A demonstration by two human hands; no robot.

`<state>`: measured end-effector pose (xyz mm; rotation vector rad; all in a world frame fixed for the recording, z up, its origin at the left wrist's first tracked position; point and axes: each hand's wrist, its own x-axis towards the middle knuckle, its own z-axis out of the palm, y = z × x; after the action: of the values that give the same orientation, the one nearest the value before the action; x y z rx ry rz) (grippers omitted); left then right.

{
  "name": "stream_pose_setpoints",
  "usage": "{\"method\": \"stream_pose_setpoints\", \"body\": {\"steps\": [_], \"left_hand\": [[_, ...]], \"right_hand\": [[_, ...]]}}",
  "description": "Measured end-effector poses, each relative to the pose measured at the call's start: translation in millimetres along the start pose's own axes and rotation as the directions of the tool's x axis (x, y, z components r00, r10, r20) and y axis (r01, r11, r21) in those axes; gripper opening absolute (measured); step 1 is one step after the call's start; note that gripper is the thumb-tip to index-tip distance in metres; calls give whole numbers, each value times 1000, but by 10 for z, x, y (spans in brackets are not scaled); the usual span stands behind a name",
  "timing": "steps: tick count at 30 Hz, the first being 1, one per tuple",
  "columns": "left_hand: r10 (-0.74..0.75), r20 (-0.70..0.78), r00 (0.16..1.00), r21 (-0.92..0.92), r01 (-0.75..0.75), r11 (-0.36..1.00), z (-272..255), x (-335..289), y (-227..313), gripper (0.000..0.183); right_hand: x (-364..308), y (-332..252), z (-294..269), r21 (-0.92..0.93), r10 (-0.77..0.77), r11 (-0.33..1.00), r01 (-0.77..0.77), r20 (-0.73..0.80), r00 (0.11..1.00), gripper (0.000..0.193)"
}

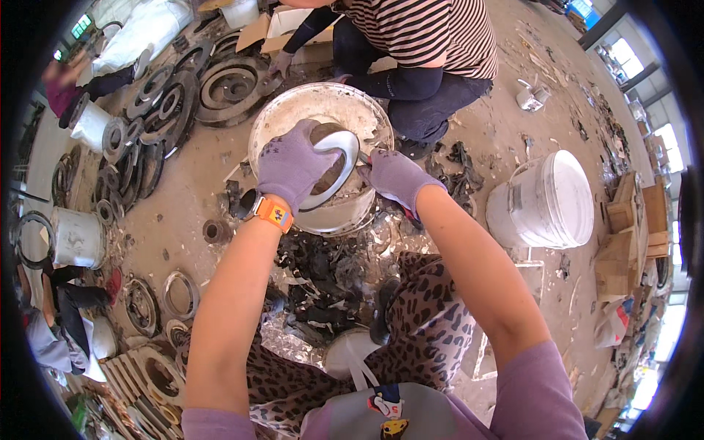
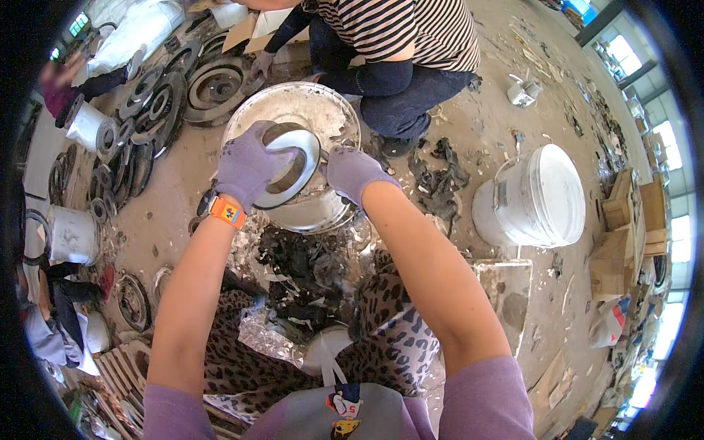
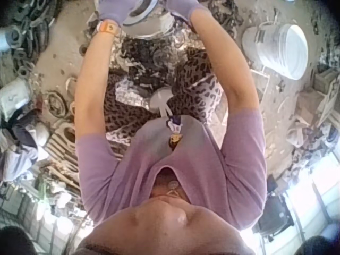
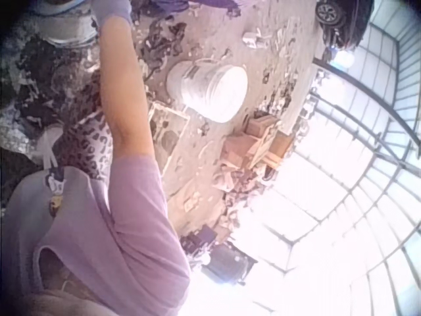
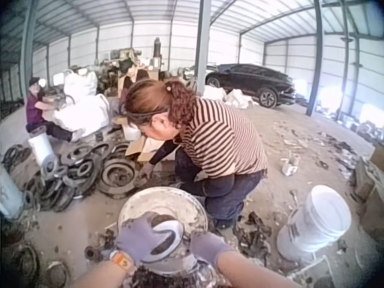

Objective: Scraping residue from circular metal rings using a hand tool while working in a group.

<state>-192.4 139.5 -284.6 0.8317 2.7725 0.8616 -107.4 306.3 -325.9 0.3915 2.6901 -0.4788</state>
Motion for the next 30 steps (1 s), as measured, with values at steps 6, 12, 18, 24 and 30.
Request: {"method": "stream_pose_setpoints", "body": {"steps": [6,12,18,24,30], "left_hand": [[-51,-25,998,-97,48,994,28,14,-101,67],[-40,-8,999,-32,40,999,-69,92,-179,71],[-61,64,996,-15,62,998,-165,112,-140,74],[-226,-83,971,-127,215,968,-52,230,-308,68],[-420,-58,906,-645,287,708,11,-78,-808,53]], "right_hand": [[-77,-99,-61,205,46,977,-60,75,996,48],[-90,-193,-92,204,32,978,-49,86,996,46],[-109,-167,-26,-174,-104,980,99,-22,994,35],[-886,-355,-512,-128,-124,980,150,191,974,32],[-568,-153,-250,-43,137,988,-146,-169,976,34]]}}
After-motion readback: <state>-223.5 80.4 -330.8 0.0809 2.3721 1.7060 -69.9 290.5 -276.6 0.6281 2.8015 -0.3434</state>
